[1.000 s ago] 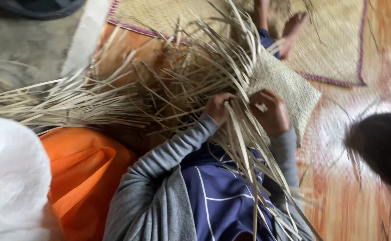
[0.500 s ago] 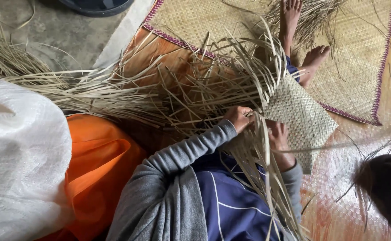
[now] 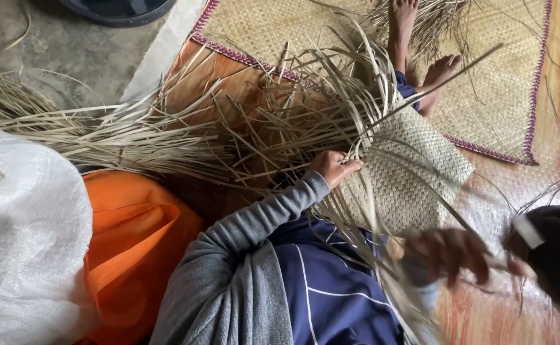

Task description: Weaving a basket or mat using dried plant fibers while sitting on the floor.

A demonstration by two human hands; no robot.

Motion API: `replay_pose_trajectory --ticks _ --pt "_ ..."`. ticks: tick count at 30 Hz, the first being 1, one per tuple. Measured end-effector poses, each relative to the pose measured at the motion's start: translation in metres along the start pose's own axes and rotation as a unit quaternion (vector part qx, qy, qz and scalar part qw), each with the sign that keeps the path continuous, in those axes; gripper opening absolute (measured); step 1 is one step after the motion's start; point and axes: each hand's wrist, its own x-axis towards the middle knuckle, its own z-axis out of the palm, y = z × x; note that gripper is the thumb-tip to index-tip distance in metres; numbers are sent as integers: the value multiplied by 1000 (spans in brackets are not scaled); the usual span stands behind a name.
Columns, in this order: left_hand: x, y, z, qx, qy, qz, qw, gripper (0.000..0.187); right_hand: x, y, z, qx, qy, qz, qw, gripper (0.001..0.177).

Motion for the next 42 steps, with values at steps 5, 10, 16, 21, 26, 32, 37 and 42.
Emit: replay_pose_trajectory --ticks 5,10,16,21,26,32,37,42 --pt "23 -44 6 -51 -36 -25 998 45 -23 19 -84 -811 -45 258 523 18" --pt "46 -91 27 1 -122 -190 974 80 -79 -7 -176 -857 -84 301 409 36" --pt "-6 -21 13 -33 -32 -187 981 59 -69 11 -148 -868 -53 302 392 42" --pt "-11 -25 11 -110 32 -160 980 22 -36 31 -110 -855 -24 293 427 40" --pt "-16 -10 6 -65 20 -143 987 19 -46 28 -122 -841 -22 282 460 35" --pt "-36 0 6 -17 29 -117 993 16 -18 36 -87 -834 -42 349 426 31" --pt "-47 7 8 17 44 -92 995 15 -12 32 -91 -820 -98 380 417 23" --pt "-43 13 3 49 58 -64 995 15 9 27 -49 -742 -106 481 455 26"
